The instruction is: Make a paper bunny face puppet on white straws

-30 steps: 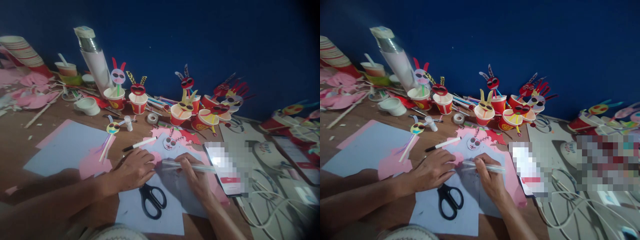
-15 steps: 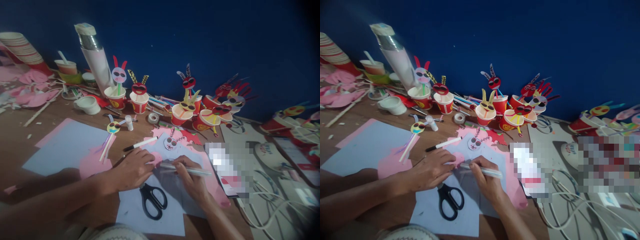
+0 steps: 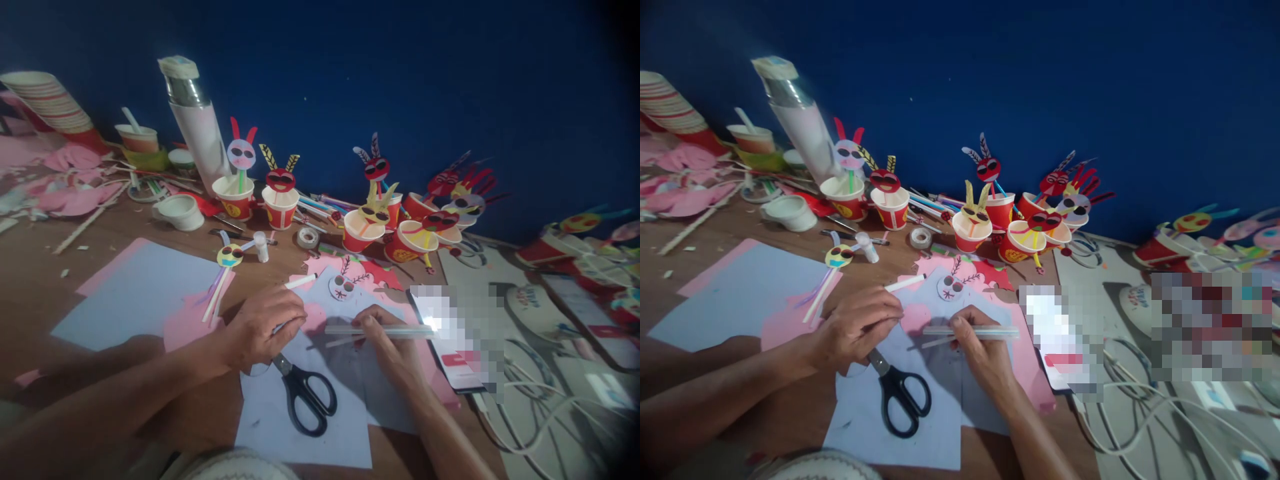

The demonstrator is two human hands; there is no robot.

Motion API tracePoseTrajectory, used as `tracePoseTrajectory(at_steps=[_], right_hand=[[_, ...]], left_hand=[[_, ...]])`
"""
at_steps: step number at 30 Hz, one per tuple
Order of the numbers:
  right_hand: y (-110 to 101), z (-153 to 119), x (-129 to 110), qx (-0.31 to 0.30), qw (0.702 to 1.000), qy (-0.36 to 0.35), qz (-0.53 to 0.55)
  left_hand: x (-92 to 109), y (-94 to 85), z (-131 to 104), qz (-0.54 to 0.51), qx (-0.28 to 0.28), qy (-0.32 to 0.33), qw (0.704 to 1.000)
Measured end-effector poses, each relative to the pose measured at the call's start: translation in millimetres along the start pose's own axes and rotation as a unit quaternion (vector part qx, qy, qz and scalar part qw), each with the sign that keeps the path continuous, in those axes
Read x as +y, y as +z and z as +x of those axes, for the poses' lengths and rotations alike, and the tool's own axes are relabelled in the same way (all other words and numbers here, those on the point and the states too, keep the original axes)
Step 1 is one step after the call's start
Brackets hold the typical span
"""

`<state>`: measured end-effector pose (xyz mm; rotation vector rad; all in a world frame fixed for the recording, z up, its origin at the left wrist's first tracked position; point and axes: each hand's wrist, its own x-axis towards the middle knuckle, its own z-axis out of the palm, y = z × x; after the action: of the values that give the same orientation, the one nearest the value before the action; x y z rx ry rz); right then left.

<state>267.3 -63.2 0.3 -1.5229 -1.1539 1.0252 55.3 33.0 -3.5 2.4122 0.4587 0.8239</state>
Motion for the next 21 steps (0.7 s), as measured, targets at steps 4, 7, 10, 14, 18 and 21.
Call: tracePoseTrajectory(at_steps=[4, 7, 10, 14, 18, 21], right_hand=[[5, -4, 2, -0.021, 0.998, -0.015, 0.057], [10, -9, 4, -0.060, 0.994, -0.024, 0.087], [17, -12, 3, -0.106, 0.988, -0.027, 0.109], [22, -12, 1, -0.125, 0.978, -0.020, 0.169], [22, -8, 4, -0.075, 0.978, -0.032, 0.193], [22, -6, 5, -0.026, 0.989, -0.023, 0.145]], left_hand=[[8, 2.8, -1, -0.110, -0.063, -0.086, 0.988], [17, 4.9, -2, -0.181, -0.141, -0.181, 0.956], [25, 6.1, -3, -0.244, -0.203, -0.233, 0.919], [30, 9.2, -4, -0.317, -0.209, -0.294, 0.877], [29, 14.2, -5, -0.311, -0.135, -0.356, 0.871], [27, 18.1, -8, -0.296, -0.128, -0.353, 0.878]])
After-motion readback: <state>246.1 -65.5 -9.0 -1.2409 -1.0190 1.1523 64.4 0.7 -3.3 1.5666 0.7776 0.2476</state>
